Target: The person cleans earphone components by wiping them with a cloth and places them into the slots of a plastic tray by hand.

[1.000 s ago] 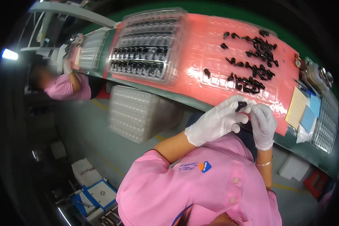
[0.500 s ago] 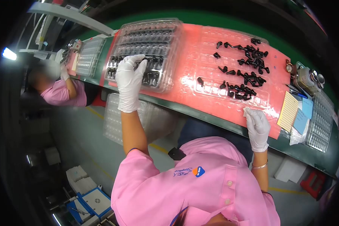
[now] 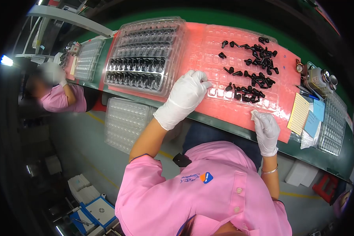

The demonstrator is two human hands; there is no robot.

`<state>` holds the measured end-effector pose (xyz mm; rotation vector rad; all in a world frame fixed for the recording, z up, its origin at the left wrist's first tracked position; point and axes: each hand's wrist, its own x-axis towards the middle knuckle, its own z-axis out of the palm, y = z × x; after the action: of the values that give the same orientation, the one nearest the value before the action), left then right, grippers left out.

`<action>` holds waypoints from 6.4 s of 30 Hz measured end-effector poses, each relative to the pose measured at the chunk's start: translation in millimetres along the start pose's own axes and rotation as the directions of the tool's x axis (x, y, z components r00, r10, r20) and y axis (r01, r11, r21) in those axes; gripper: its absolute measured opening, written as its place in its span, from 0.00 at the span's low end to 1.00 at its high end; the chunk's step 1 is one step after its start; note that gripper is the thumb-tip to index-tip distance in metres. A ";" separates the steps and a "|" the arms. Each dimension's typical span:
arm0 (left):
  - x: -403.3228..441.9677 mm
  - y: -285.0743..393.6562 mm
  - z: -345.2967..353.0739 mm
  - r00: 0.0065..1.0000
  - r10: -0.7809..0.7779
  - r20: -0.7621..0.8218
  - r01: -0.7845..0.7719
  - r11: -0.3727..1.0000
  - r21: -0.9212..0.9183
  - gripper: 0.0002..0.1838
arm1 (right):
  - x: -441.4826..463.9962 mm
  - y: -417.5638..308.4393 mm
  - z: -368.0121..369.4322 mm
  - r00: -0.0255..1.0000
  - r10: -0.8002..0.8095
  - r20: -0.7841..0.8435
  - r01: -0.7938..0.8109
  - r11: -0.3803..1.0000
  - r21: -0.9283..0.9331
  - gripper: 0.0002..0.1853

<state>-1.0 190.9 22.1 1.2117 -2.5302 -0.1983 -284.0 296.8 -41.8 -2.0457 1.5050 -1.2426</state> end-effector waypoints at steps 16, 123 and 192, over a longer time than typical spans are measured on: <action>-19.8 60.7 17.1 0.870 -0.438 0.226 0.268 0.037 -0.963 0.08 | 46.0 19.8 -69.6 0.937 0.302 -0.173 -0.278 0.949 0.152 0.11; -19.8 110.7 64.5 0.887 -0.268 0.376 0.305 -0.271 -0.913 0.31 | 13.3 -40.2 -20.8 0.998 0.067 -0.007 -0.064 0.972 0.227 0.14; -27.0 104.8 59.2 0.915 -0.326 0.237 0.301 0.163 -0.940 0.25 | 1.5 -36.3 -5.4 0.649 0.463 0.603 -0.675 -0.014 0.737 0.07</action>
<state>-82.6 276.8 -12.0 1.0387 -1.3912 -1.6003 -265.8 311.3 -13.3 -0.5045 0.8540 -1.0478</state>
